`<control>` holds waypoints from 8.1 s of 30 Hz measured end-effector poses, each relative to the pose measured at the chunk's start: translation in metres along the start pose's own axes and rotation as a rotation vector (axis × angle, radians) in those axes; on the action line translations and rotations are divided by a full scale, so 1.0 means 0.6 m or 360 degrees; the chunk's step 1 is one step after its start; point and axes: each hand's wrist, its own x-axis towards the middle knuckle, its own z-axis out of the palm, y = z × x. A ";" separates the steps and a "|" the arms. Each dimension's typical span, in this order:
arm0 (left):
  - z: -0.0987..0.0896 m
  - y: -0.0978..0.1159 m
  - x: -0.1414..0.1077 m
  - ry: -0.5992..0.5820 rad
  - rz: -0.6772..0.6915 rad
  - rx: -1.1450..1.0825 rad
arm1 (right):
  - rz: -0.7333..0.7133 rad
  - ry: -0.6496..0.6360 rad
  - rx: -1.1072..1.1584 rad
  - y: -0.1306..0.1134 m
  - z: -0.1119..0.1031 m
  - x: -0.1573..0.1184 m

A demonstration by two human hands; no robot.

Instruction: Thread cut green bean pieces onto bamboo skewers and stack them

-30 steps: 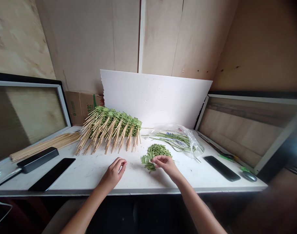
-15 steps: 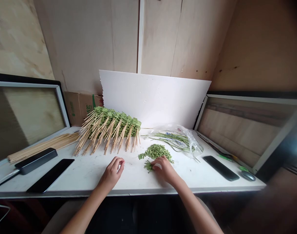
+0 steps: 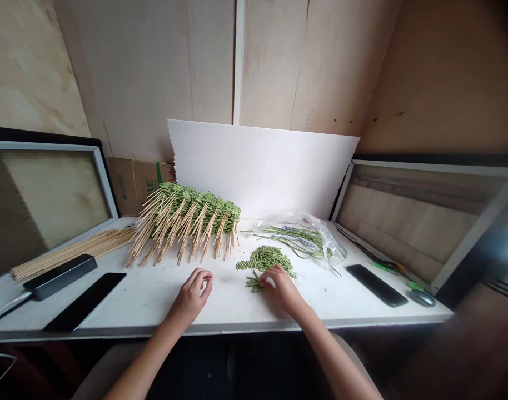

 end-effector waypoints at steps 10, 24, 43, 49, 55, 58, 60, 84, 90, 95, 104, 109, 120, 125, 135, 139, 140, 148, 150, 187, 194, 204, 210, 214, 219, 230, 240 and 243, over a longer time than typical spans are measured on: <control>0.000 -0.001 -0.001 -0.0014 -0.0017 -0.0003 | 0.0107 0.0218 0.0301 0.025 -0.001 0.005; 0.005 -0.007 -0.005 -0.0016 -0.0051 -0.0078 | 0.0688 0.0288 0.1505 0.016 -0.004 0.013; 0.008 -0.013 -0.010 -0.0127 -0.0026 -0.0197 | 0.0888 0.0420 0.1795 -0.013 0.018 0.014; 0.007 -0.011 -0.009 -0.0140 -0.0023 -0.0186 | 0.0918 0.0495 0.1829 -0.019 0.017 0.015; 0.007 -0.013 -0.010 -0.0126 -0.0011 -0.0202 | 0.0929 0.0523 0.1861 -0.022 0.022 0.015; 0.008 -0.013 -0.009 -0.0122 -0.0016 -0.0199 | 0.0911 0.0514 0.1851 -0.024 0.024 0.014; 0.008 -0.013 -0.009 -0.0115 -0.0013 -0.0201 | 0.0912 0.0514 0.1870 -0.025 0.024 0.014; 0.002 -0.005 -0.006 -0.0124 -0.0001 -0.0186 | 0.0944 0.0552 0.1801 -0.025 0.019 0.014; 0.000 -0.005 -0.007 -0.0130 0.0018 -0.0187 | 0.0955 0.0608 0.1813 -0.024 0.030 0.014; 0.000 -0.005 -0.008 -0.0165 0.0031 -0.0171 | 0.0977 0.0635 0.1791 -0.030 0.034 0.013; 0.002 -0.004 -0.007 -0.0139 -0.0010 -0.0178 | 0.0930 0.0673 0.1732 -0.028 0.033 0.014; -0.004 0.004 -0.004 -0.0145 0.0061 -0.0131 | 0.0961 0.0702 0.1623 -0.028 0.036 0.012; -0.011 0.014 0.000 -0.0148 0.0108 -0.0098 | 0.0916 0.0739 0.1541 -0.031 0.044 0.011; -0.008 0.013 0.000 -0.0133 0.0117 -0.0118 | 0.0899 0.0798 0.1509 -0.036 0.055 0.009; -0.004 0.005 -0.003 -0.0161 0.0008 -0.0182 | 0.0821 0.0669 0.1488 -0.030 0.035 0.013; 0.000 -0.002 -0.005 -0.0133 -0.0016 -0.0177 | 0.0780 0.0581 0.1341 -0.023 0.006 0.017; 0.001 -0.003 -0.006 -0.0121 -0.0019 -0.0175 | 0.0746 0.0524 0.1231 -0.021 -0.002 0.017; 0.008 -0.012 -0.009 -0.0097 -0.0056 -0.0171 | 0.0216 0.0094 0.0524 -0.015 -0.030 0.002; 0.008 -0.013 -0.009 -0.0095 -0.0055 -0.0153 | 0.0150 0.0010 0.0445 -0.016 -0.027 0.000; 0.006 -0.010 -0.008 -0.0079 -0.0046 -0.0174 | 0.0715 0.0371 0.1646 0.005 0.000 0.019; 0.007 -0.012 -0.009 -0.0097 -0.0039 -0.0137 | 0.0903 0.0436 0.1909 -0.009 0.015 0.017; 0.005 -0.010 -0.008 -0.0136 -0.0039 -0.0139 | 0.0899 0.0464 0.1847 -0.004 0.024 0.015; 0.005 -0.011 -0.009 -0.0157 -0.0048 -0.0151 | 0.0898 0.0495 0.1817 -0.013 0.017 0.016; 0.003 -0.009 -0.009 -0.0162 -0.0039 -0.0139 | 0.0894 0.0502 0.1807 -0.009 0.018 0.016; -0.001 -0.005 -0.007 -0.0187 -0.0026 -0.0142 | 0.0852 0.0503 0.1668 -0.004 0.016 0.015; -0.004 0.001 -0.006 -0.0222 -0.0008 -0.0157 | 0.0827 0.0496 0.1498 -0.009 0.013 0.013; -0.004 0.002 -0.005 -0.0197 0.0038 -0.0141 | 0.0825 0.0463 0.1448 -0.009 0.023 0.010; -0.001 0.000 -0.004 -0.0200 0.0029 -0.0171 | 0.0813 0.0439 0.1472 -0.010 0.020 0.012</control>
